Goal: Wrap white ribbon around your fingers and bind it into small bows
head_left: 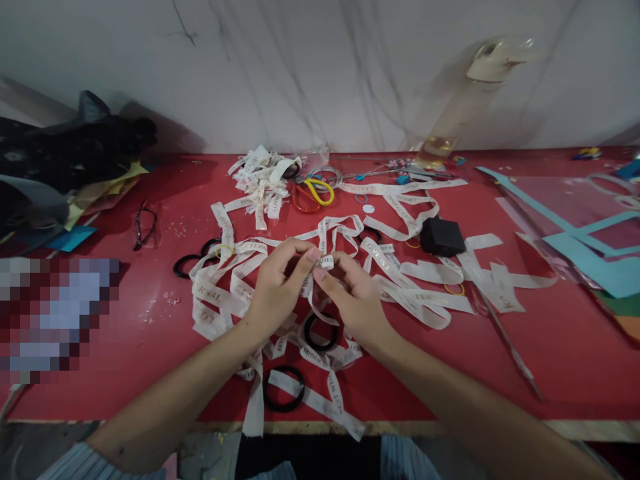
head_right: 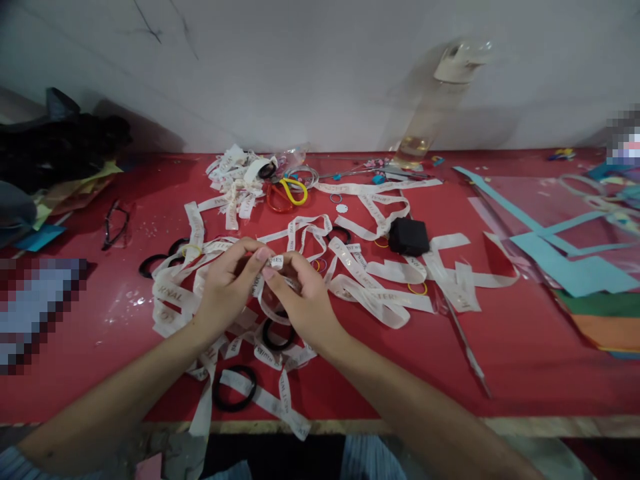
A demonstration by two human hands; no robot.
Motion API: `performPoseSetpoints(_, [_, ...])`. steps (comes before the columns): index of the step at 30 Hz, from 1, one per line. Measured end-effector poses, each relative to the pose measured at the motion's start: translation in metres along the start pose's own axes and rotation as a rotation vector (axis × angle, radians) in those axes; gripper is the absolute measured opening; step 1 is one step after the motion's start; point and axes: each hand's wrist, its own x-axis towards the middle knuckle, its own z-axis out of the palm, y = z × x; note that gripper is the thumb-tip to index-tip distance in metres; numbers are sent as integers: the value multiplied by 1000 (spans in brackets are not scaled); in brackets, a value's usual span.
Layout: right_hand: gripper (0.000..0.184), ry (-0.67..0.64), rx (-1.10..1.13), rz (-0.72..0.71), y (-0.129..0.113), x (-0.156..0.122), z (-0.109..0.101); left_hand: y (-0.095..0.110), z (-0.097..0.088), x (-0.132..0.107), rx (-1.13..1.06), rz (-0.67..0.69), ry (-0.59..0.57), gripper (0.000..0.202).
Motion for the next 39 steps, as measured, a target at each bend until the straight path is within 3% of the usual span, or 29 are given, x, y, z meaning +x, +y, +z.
performPoseSetpoints(4, [21,158,155,59,-3,9,-2,0,1,-3,-200,-105,25,19])
performPoseSetpoints(7, [23,259,287,177,-12,23,-7,-1,1,-6,-229,-47,-116,23])
performPoseSetpoints(10, [22,199,309,259,-21,49,-10,0,-1,-8,-174,57,-266,21])
performPoseSetpoints(13, [13,114,242,150,-24,92,-4,-1,-1,-9,-164,144,-408,19])
performPoseSetpoints(19, [7,10,55,35,-13,197,41,-5,0,-11,-238,230,-642,19])
performPoseSetpoints(21, [9,-15,-177,-40,-11,215,54,-7,0,-11,-246,282,-669,19])
performPoseSetpoints(22, [19,-9,-243,-85,-10,218,60,-7,-1,-11,-248,315,-669,19])
performPoseSetpoints(23, [29,-5,-477,-221,-9,218,65,-7,-1,-10,-247,350,-660,18])
performPoseSetpoints(25, [36,-123,-849,-469,-6,208,75,-8,-2,-11,-244,417,-628,17])
performPoseSetpoints(28, [46,-639,-1039,-833,-3,182,93,-9,-1,-12,-220,477,-605,16])
performPoseSetpoints(30, [44,-975,-1090,-973,0,168,104,-11,0,-13,-189,493,-619,16])
performPoseSetpoints(31, [42,-1058,-1099,-985,1,163,109,-12,0,-13,-171,498,-629,16])
performPoseSetpoints(34, [30,-1110,-1159,-943,4,156,116,-13,0,-12,-122,512,-649,17])
performPoseSetpoints(39, [24,-1051,-1209,-960,4,156,111,-12,-2,-9,-48,531,-655,17])
